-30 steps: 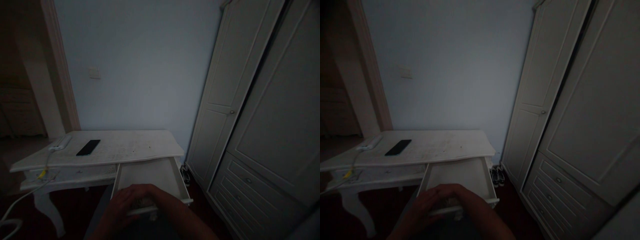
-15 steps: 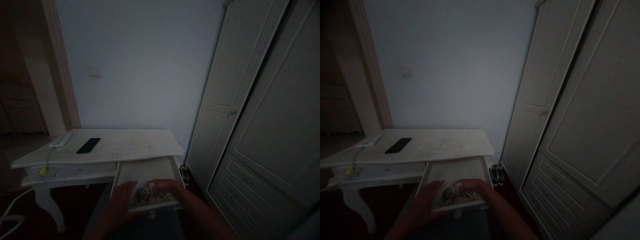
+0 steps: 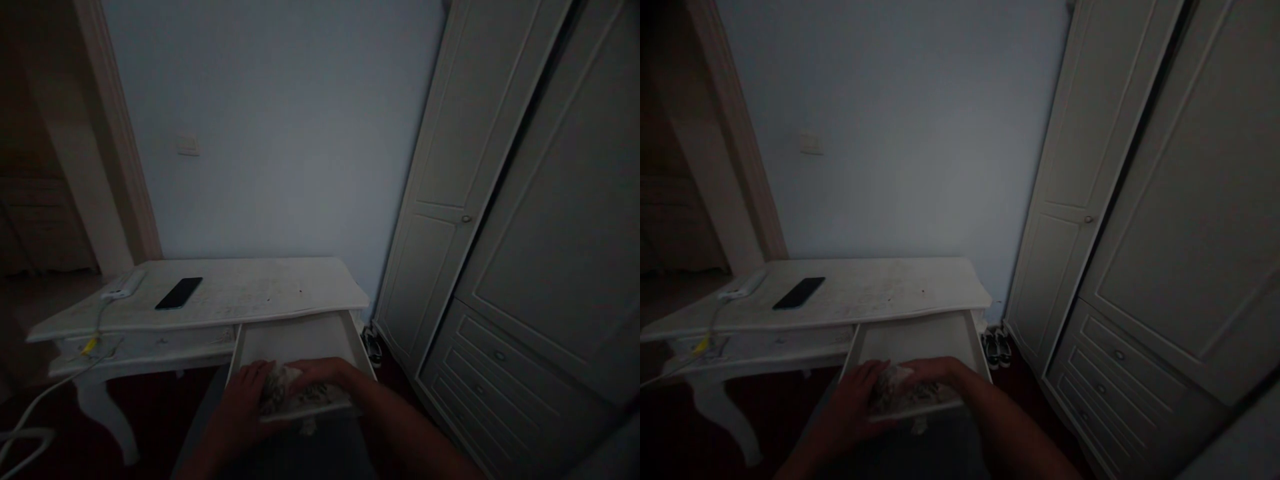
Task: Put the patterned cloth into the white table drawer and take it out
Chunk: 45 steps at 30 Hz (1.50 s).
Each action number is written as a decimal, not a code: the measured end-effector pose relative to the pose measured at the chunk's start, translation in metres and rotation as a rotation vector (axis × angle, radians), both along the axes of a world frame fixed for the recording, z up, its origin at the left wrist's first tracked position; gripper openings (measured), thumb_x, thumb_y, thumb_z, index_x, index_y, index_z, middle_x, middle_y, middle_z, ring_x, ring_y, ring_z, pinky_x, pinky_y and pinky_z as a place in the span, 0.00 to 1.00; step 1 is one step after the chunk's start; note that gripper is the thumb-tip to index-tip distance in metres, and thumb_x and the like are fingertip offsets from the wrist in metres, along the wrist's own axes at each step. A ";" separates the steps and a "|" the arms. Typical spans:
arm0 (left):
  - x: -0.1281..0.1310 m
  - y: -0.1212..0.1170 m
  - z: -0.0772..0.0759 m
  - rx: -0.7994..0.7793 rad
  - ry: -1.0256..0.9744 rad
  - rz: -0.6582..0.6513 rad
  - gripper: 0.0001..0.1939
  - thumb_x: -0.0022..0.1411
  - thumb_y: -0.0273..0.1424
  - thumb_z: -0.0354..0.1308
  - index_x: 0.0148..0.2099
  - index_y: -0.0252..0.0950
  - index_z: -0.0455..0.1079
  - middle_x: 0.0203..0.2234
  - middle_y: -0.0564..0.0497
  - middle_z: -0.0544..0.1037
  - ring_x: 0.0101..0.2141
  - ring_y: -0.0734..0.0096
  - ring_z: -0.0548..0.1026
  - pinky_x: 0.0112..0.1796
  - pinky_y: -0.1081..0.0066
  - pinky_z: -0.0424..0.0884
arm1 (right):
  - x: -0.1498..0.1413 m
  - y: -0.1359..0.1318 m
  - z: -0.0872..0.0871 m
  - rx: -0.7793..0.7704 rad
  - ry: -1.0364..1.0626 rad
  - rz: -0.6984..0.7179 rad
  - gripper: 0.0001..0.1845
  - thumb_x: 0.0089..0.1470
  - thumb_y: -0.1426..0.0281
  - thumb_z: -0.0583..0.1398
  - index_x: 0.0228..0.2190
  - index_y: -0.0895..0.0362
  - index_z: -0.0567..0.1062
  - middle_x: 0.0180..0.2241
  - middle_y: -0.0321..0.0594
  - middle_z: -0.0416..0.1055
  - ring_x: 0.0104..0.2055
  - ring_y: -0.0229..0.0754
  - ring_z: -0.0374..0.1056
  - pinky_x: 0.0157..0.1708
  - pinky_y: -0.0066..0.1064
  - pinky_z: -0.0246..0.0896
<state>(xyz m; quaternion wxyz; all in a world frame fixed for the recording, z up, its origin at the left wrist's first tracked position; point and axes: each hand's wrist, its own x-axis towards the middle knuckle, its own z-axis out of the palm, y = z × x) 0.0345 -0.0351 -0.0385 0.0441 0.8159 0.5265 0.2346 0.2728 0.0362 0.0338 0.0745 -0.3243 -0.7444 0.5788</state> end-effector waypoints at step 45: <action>0.006 -0.011 0.017 -0.272 0.101 -0.044 0.07 0.60 0.36 0.65 0.40 0.41 0.75 0.39 0.51 0.81 0.42 0.61 0.77 0.43 0.66 0.67 | 0.054 -0.045 0.017 0.577 -0.204 0.062 0.28 0.45 0.66 0.72 0.50 0.48 0.80 0.49 0.36 0.80 0.51 0.49 0.75 0.48 0.31 0.63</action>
